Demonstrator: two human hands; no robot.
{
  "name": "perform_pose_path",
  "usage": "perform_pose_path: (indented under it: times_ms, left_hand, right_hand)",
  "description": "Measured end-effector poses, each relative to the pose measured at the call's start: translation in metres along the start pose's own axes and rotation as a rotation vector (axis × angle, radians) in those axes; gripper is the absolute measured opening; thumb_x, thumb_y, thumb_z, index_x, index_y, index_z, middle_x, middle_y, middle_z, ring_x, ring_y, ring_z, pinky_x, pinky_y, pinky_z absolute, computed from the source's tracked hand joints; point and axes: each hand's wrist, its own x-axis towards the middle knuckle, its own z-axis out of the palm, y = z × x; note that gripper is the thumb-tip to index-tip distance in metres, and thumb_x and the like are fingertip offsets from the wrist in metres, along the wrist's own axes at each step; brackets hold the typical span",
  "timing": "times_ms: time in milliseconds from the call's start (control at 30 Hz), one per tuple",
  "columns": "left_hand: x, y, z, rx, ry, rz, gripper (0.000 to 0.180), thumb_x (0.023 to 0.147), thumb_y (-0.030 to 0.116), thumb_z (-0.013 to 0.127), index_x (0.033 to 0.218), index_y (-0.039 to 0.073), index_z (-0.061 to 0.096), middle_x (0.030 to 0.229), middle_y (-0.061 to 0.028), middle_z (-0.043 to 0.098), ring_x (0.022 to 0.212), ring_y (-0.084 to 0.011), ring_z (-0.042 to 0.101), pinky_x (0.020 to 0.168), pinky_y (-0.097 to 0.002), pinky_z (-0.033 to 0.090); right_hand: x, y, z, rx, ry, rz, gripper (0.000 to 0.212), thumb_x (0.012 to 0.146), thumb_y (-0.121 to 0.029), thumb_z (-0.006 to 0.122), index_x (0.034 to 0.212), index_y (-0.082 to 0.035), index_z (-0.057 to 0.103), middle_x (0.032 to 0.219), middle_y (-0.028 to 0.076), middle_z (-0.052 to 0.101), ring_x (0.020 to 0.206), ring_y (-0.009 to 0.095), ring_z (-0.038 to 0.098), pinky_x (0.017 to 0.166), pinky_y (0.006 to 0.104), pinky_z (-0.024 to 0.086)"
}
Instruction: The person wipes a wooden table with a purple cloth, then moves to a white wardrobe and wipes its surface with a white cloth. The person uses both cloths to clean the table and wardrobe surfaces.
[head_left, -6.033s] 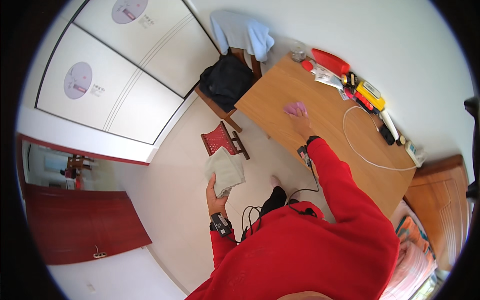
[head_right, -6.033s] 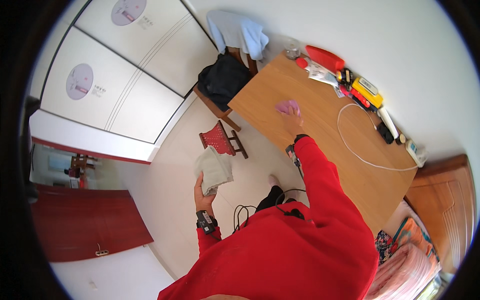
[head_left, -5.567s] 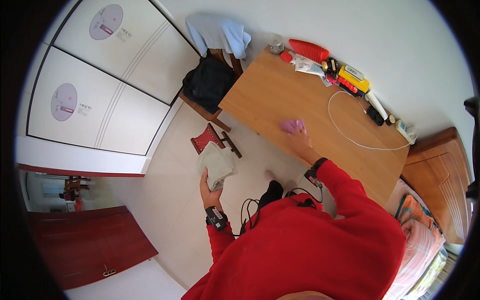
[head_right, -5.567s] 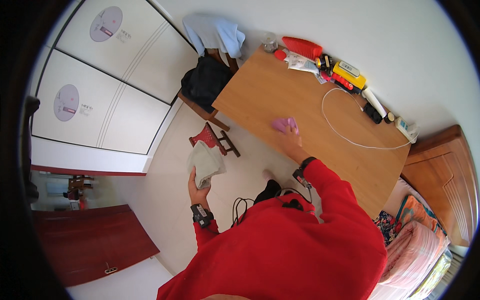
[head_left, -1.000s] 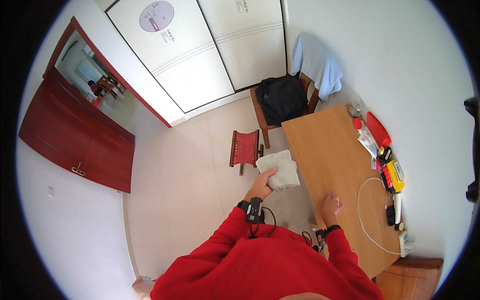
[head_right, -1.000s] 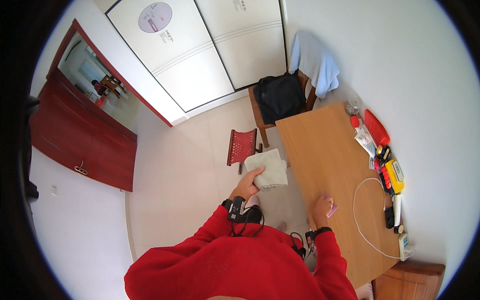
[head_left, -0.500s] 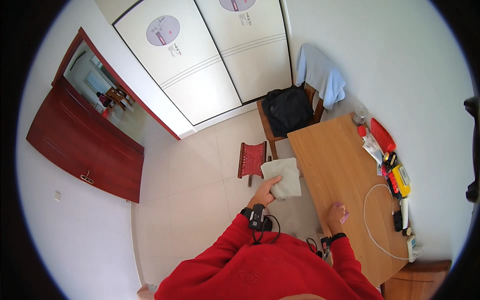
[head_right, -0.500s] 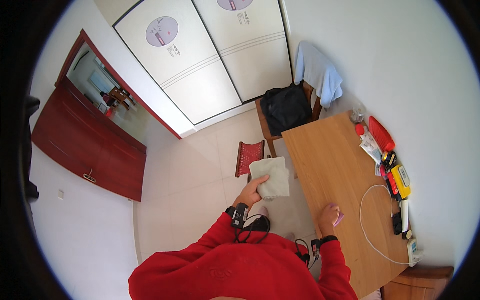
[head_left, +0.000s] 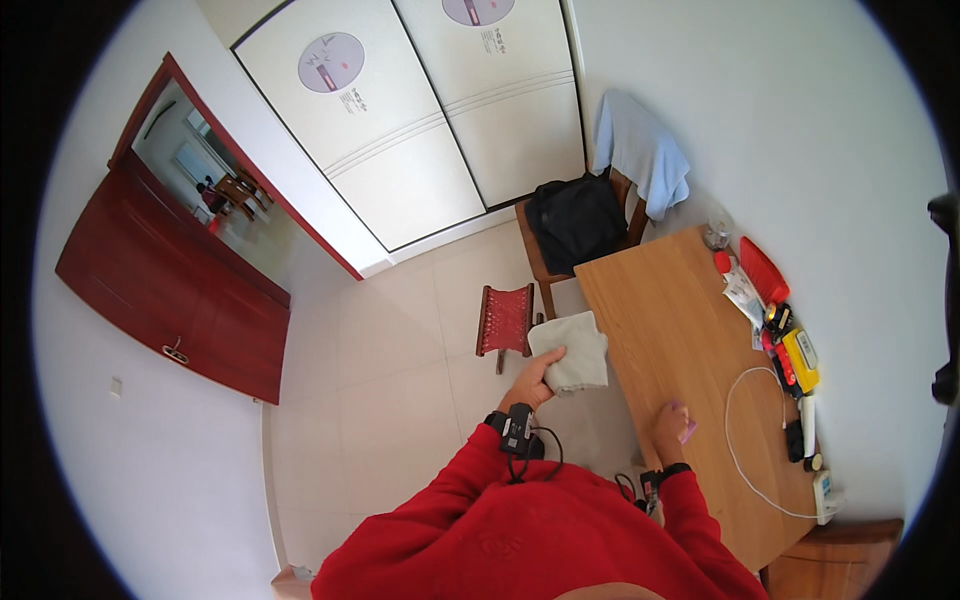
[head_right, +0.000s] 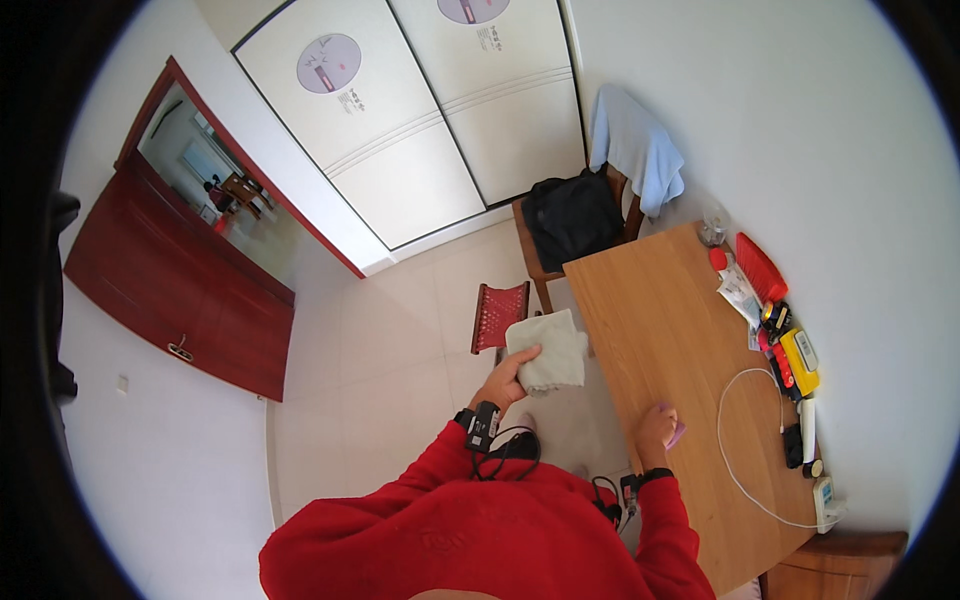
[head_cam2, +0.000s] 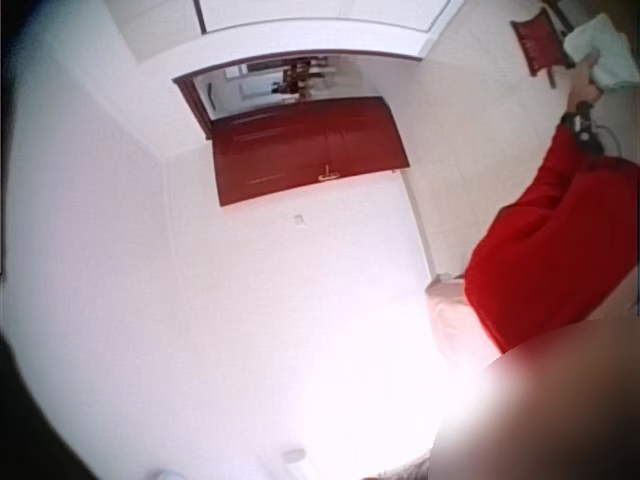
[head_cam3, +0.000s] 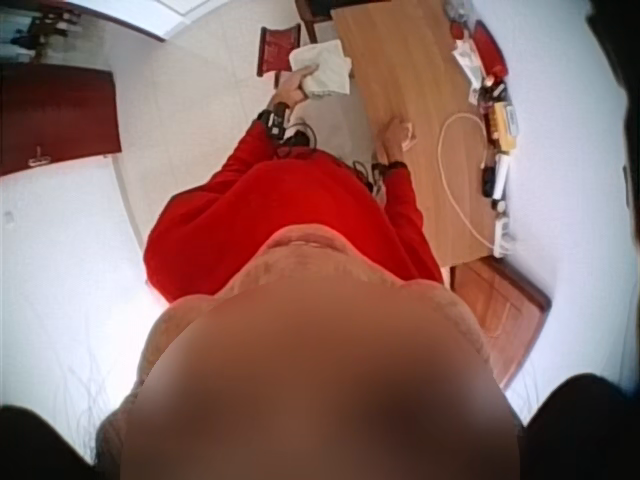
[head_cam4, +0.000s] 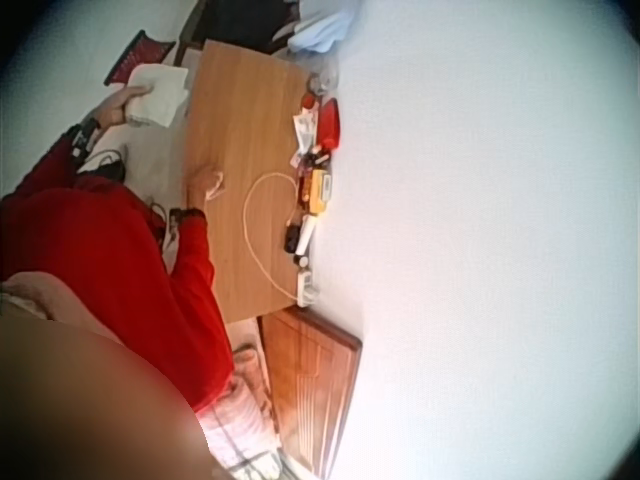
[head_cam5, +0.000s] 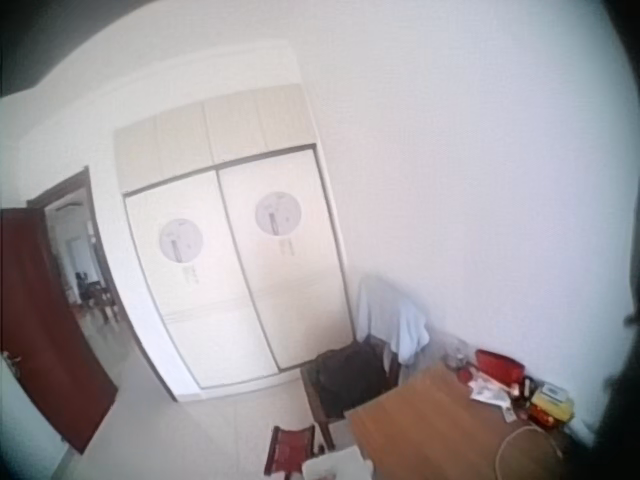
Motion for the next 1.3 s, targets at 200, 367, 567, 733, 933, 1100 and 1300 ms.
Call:
perform_pose_path:
  times_ms: [200,367,567,733,933,1100,1300]
  left_hand:
    - [-0.009,0.002,0.006,0.058,-0.044,0.000,0.050,0.084,0.012,0.068,0.128,0.003,0.047,0.122,-0.0123,0.058,0.111,-0.0281,0.058,0.092,-0.0456,0.050]
    - [-0.009,0.004,0.006,0.054,0.003,0.013,0.050,0.083,0.010,0.069,0.128,0.002,0.047,0.122,-0.0124,0.058,0.111,-0.0286,0.058,0.095,-0.0454,0.049]
    - [-0.001,0.002,-0.001,0.039,-0.034,0.026,0.050,0.082,0.008,0.069,0.127,0.002,0.048,0.122,-0.0126,0.058,0.111,-0.0290,0.058,0.096,-0.0453,0.048]
    - [-0.006,0.003,0.003,0.032,-0.024,0.001,0.051,0.083,0.008,0.068,0.128,0.002,0.047,0.123,-0.0122,0.057,0.111,-0.0281,0.058,0.095,-0.0444,0.049]
    - [-0.005,0.001,0.006,0.048,-0.024,0.034,0.050,0.082,0.010,0.069,0.127,0.002,0.048,0.121,-0.0118,0.059,0.110,-0.0287,0.059,0.093,-0.0471,0.049]
    - [-0.002,0.000,-0.003,0.013,-0.019,0.039,0.050,0.082,0.009,0.068,0.128,0.003,0.047,0.122,-0.0122,0.058,0.111,-0.0297,0.058,0.093,-0.0490,0.049]
    - [0.002,-0.001,-0.003,0.010,0.013,0.027,0.050,0.082,0.008,0.069,0.127,0.003,0.048,0.121,-0.0122,0.059,0.110,-0.0294,0.058,0.095,-0.0472,0.048]
  right_hand:
    - [-0.007,0.004,-0.007,0.044,0.039,0.006,0.032,0.090,-0.018,0.051,0.118,-0.002,0.055,0.116,0.028,0.050,0.102,0.037,0.060,0.083,0.0353,0.052]
    - [-0.011,0.008,-0.014,0.137,0.031,-0.031,0.029,0.089,-0.018,0.051,0.115,-0.006,0.057,0.118,0.027,0.048,0.103,0.037,0.059,0.084,0.0360,0.051]
    - [-0.014,0.008,-0.020,0.143,0.032,-0.004,0.025,0.089,-0.014,0.051,0.112,-0.005,0.057,0.118,0.026,0.048,0.103,0.036,0.058,0.084,0.0362,0.051]
    - [-0.020,0.009,-0.023,0.134,0.074,-0.055,0.026,0.090,-0.013,0.049,0.113,-0.004,0.057,0.116,0.026,0.049,0.101,0.035,0.059,0.083,0.0358,0.051]
    - [-0.016,0.009,-0.022,0.147,0.083,-0.010,0.029,0.089,-0.014,0.050,0.115,-0.003,0.056,0.114,0.026,0.051,0.100,0.034,0.060,0.081,0.0363,0.052]
    - [-0.017,0.010,-0.020,0.109,0.071,-0.026,0.030,0.089,-0.014,0.050,0.116,-0.004,0.056,0.112,0.026,0.053,0.099,0.035,0.061,0.080,0.0370,0.053]
    - [-0.020,0.007,-0.026,0.117,0.091,-0.005,0.025,0.089,-0.016,0.050,0.110,-0.006,0.060,0.113,0.026,0.052,0.098,0.036,0.061,0.083,0.0386,0.051]
